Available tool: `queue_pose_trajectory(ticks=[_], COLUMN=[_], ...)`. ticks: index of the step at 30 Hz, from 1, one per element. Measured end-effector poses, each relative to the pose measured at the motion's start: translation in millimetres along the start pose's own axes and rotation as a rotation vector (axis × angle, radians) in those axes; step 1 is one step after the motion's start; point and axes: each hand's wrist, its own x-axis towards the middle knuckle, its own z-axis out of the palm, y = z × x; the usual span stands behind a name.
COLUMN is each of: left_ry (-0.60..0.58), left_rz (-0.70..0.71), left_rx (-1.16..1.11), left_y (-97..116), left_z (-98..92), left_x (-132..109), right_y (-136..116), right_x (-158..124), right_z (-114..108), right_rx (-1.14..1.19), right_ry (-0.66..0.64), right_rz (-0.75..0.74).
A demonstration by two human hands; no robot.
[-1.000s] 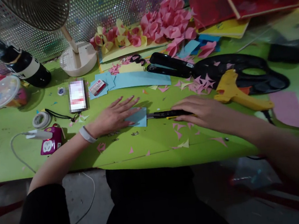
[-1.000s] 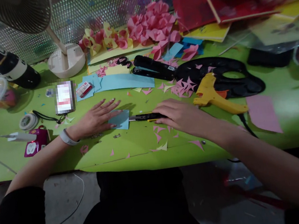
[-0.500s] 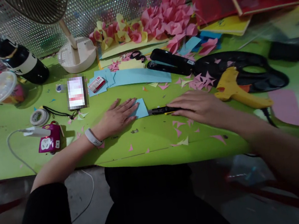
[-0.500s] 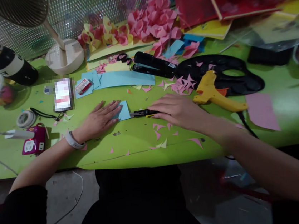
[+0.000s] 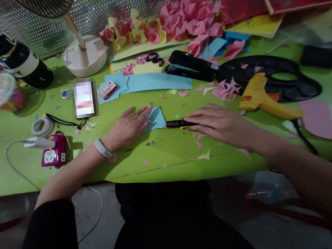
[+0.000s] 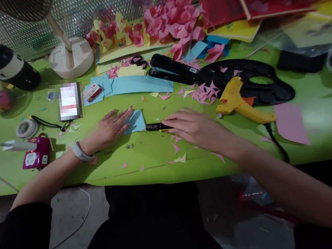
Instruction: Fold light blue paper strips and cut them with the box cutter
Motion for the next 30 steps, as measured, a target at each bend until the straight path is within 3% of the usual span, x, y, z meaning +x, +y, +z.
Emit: queue_pose_trajectory(ticks=[10,22,30], left_ry=[0.0,-0.1,-0.107], left_rz=[-0.02,-0.076,-0.074], left_rx=[0.028,0.027,0.03], left_y=[3.4,12.2,12.2], left_z=[3.9,-8.3,-6.7], left_x=[1.3,4.3,6.0], right_y=[-10.4,-18.2,-19.3], right_x=[-0.1,6.6,13.7], right_z=[5.7,10.7,13.3], right_rx=[0.014,-0.021,-0.012], right_ry=[0.022,0.021,-0.038], right_rz=[0.018,-0.029,0.04])
